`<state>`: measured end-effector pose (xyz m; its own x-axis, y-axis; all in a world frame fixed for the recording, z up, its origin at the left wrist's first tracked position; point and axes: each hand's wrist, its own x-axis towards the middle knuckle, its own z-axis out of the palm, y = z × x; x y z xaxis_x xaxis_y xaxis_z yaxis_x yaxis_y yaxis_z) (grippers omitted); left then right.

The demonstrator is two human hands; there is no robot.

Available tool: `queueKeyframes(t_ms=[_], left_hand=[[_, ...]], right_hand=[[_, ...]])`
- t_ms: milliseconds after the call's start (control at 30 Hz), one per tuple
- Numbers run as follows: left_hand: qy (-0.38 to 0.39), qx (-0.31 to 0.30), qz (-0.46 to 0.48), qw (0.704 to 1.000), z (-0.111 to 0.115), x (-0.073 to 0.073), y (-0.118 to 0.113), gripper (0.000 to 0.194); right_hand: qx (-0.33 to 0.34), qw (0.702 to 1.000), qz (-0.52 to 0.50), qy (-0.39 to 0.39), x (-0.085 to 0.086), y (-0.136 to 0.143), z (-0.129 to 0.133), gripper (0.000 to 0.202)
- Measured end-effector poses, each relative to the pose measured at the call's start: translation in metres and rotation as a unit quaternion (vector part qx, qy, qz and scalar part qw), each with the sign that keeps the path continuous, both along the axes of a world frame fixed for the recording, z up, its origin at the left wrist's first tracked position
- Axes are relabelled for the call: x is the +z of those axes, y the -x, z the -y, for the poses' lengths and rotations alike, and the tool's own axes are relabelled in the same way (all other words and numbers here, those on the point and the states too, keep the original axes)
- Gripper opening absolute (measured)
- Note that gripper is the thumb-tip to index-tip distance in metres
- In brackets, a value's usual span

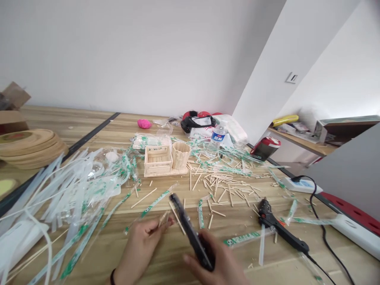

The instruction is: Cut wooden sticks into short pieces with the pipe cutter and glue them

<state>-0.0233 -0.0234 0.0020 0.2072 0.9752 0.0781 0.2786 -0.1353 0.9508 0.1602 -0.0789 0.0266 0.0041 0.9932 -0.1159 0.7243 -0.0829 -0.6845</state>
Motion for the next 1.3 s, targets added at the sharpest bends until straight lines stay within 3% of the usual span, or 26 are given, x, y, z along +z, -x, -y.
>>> queueKeyframes(t_ms=[67, 167, 267, 367, 900, 1167, 1300], left_hand=[[0.1, -0.056, 0.084, 0.99, 0.001, 0.008, -0.002, 0.023], [0.188, -0.118, 0.189, 0.957, 0.004, 0.013, -0.005, 0.018], [0.246, -0.175, 0.258, 0.918, 0.008, 0.013, -0.006, 0.014], [0.261, -0.213, 0.279, 0.899, 0.011, 0.013, -0.008, 0.012], [0.274, -0.225, 0.288, 0.89, 0.012, 0.013, -0.009, 0.012], [0.241, -0.23, 0.225, 0.916, 0.01, 0.014, -0.011, 0.018], [0.233, -0.203, 0.186, 0.933, 0.011, 0.014, -0.012, 0.019]], right_hand=[[0.009, 0.999, -0.042, 0.027, 0.007, -0.013, -0.002, 0.028], [0.045, 0.995, -0.021, 0.084, 0.02, -0.028, -0.002, 0.023], [0.093, 0.987, -0.011, 0.128, 0.033, -0.036, -0.001, 0.017], [0.112, 0.985, -0.009, 0.133, 0.041, -0.039, 0.002, 0.021], [0.096, 0.988, 0.078, 0.088, 0.045, -0.038, 0.008, 0.016], [0.091, 0.988, 0.074, 0.099, 0.046, -0.038, 0.009, 0.014], [0.079, 0.99, 0.06, 0.104, 0.041, -0.041, 0.009, 0.01]])
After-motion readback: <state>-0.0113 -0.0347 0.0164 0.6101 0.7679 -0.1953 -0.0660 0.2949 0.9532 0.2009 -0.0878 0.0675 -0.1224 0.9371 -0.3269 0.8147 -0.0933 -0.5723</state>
